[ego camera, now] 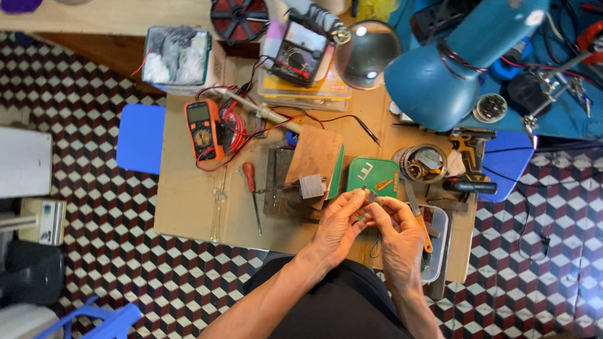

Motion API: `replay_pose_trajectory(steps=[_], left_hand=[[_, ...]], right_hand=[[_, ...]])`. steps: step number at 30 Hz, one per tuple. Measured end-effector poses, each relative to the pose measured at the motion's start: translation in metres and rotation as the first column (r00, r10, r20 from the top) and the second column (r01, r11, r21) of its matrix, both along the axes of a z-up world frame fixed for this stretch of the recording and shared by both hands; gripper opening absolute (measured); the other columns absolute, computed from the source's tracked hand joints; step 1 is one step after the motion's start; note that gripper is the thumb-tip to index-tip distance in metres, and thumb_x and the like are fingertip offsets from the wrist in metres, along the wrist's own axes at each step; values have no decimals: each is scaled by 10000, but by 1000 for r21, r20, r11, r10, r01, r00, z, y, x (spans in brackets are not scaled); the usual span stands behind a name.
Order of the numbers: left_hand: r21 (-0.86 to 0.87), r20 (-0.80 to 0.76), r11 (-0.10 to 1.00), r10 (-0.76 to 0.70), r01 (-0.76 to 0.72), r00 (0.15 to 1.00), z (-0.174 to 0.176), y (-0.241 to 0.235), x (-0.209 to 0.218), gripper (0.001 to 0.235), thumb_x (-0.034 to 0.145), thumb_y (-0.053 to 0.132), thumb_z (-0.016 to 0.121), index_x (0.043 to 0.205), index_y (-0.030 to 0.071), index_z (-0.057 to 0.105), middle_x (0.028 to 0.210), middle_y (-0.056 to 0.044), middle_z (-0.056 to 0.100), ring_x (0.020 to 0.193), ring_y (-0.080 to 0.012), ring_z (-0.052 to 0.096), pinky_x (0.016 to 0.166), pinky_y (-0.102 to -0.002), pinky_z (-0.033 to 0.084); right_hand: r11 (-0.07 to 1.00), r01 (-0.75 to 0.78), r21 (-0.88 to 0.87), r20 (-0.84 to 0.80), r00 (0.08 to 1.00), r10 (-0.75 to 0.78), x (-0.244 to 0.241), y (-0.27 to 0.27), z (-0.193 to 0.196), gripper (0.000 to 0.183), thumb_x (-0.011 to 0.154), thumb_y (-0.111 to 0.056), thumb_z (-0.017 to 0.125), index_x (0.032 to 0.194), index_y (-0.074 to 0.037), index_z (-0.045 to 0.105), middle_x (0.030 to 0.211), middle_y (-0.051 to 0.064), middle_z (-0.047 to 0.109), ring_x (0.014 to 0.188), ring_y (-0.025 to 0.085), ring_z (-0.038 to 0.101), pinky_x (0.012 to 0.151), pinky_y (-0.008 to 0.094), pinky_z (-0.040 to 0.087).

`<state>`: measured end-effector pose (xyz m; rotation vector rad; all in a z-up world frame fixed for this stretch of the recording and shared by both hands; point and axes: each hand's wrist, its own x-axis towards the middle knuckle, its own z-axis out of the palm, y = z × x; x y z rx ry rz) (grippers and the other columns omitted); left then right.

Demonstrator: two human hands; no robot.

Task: The person uses a small knife to scrape and adjust a metallic rectangular component on a wooden block. The person repeatedly scrapes the surface and edges of the component while holding it in place.

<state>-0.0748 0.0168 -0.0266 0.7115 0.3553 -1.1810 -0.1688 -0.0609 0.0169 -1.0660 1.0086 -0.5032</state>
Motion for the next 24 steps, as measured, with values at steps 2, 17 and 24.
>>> replay_pose_trajectory(steps=[2, 17, 24], left_hand=[[-42, -21, 998, 48, -49, 999, -2, -1, -13, 199, 1040, 262, 665, 1152, 100, 634, 1032, -6, 695, 973, -108, 644, 923, -295, 534], [103, 527, 904, -403, 414, 748, 40, 56, 30, 298, 958, 142, 706, 1180, -57, 700, 1004, -101, 764, 889, -126, 719, 823, -260, 604], [145, 422, 943, -333, 300, 843, 36, 72, 25, 371, 928, 134, 732, 1256, -10, 638, 987, -128, 773, 899, -150, 745, 822, -256, 615]], right_hand=[[994, 57, -98, 62, 997, -51, 10, 4, 4, 196, 973, -122, 684, 1123, 5, 685, 974, 81, 721, 867, 128, 687, 786, 258, 564], [996, -94, 10, -204, 974, 94, -26, 8, 25, 218, 927, -145, 697, 1060, 24, 729, 832, 85, 720, 720, 127, 659, 665, 256, 536], [977, 210, 23, -35, 977, -209, 1, 68, 10, 217, 931, -135, 707, 1101, -1, 711, 928, 45, 705, 805, 99, 626, 762, 248, 519]])
